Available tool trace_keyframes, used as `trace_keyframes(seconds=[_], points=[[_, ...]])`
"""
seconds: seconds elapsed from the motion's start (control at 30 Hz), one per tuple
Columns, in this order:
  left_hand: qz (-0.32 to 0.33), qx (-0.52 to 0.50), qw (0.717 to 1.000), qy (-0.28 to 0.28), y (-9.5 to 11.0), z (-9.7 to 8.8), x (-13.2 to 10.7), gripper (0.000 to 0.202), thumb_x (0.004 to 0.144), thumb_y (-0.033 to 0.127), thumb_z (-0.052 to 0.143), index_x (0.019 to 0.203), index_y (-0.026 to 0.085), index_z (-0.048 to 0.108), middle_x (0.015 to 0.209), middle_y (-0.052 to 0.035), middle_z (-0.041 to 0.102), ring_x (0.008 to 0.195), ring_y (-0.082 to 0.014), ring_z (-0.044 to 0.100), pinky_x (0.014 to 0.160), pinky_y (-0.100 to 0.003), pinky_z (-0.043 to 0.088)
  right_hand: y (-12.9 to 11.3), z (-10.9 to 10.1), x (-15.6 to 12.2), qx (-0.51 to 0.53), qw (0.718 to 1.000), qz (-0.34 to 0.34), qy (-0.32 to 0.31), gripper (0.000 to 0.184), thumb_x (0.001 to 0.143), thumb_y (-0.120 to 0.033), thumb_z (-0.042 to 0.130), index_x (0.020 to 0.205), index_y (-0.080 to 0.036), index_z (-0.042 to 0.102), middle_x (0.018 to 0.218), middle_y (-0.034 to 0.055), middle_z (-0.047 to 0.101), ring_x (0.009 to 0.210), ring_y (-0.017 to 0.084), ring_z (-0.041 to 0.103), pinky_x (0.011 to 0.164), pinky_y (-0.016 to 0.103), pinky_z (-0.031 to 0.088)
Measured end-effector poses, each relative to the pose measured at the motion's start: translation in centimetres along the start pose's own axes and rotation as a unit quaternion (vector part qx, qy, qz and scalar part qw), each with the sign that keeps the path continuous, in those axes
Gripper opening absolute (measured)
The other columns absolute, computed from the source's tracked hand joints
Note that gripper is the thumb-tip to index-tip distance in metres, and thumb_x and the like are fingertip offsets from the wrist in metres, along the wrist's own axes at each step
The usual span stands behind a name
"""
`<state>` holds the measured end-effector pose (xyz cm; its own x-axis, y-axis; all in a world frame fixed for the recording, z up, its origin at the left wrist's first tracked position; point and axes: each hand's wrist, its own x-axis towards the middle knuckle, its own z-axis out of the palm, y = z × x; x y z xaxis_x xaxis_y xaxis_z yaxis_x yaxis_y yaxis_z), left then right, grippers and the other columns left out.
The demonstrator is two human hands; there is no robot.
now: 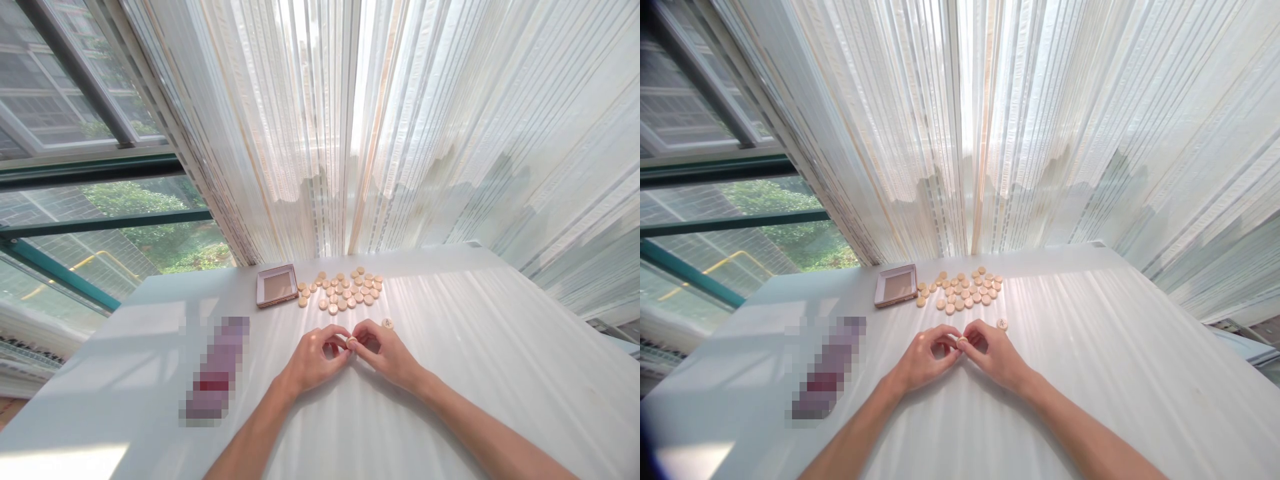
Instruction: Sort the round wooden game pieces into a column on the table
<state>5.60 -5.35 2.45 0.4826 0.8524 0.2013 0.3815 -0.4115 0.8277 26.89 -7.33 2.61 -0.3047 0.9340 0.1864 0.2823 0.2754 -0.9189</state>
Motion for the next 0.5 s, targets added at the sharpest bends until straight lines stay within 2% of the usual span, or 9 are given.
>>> trace_keyframes(seconds=[0.13, 0.3, 0.5], points=[[-0.003, 0.001, 1.0, 0.0, -0.02, -0.05, -0.07, 0.016, 0.092, 0.029, 0.071, 0.108, 0.027, 0.071, 0.091, 0.0011, 0.082, 0.074, -0.0171, 0.073, 0.073, -0.029, 0.059, 0.07, 0.05, -0.08, 0.001, 1.0, -0.004, -0.001, 0.02, 0.103, -0.042, 0.06, 0.097, -0.023, 0.064, 0.09, 0.0031, 0.075, 0.082, 0.021, 0.072, 0.075, 0.033, 0.056], [-0.011, -0.009, 1.0, 0.007, -0.36, 0.13, -0.13, 0.022, 0.093, 0.039, 0.072, 0.111, 0.026, 0.071, 0.093, -0.0021, 0.081, 0.077, -0.019, 0.074, 0.073, -0.031, 0.061, 0.11, 0.01, -0.06, 0.015, 1.0, -0.011, -0.005, 0.018, 0.105, -0.039, 0.057, 0.101, -0.023, 0.064, 0.091, 0.0028, 0.074, 0.085, 0.021, 0.072, 0.077, 0.034, 0.056], [-0.008, -0.024, 1.0, 0.012, -0.34, 0.18, -0.08, 0.023, 0.093, 0.037, 0.072, 0.113, 0.025, 0.069, 0.093, -0.003, 0.082, 0.079, -0.0199, 0.076, 0.075, -0.031, 0.062, -0.13, -0.03, -0.13, 0.016, 0.999, -0.029, -0.006, 0.013, 0.105, -0.034, 0.057, 0.105, -0.023, 0.065, 0.095, 0.0034, 0.073, 0.088, 0.021, 0.071, 0.081, 0.035, 0.057]])
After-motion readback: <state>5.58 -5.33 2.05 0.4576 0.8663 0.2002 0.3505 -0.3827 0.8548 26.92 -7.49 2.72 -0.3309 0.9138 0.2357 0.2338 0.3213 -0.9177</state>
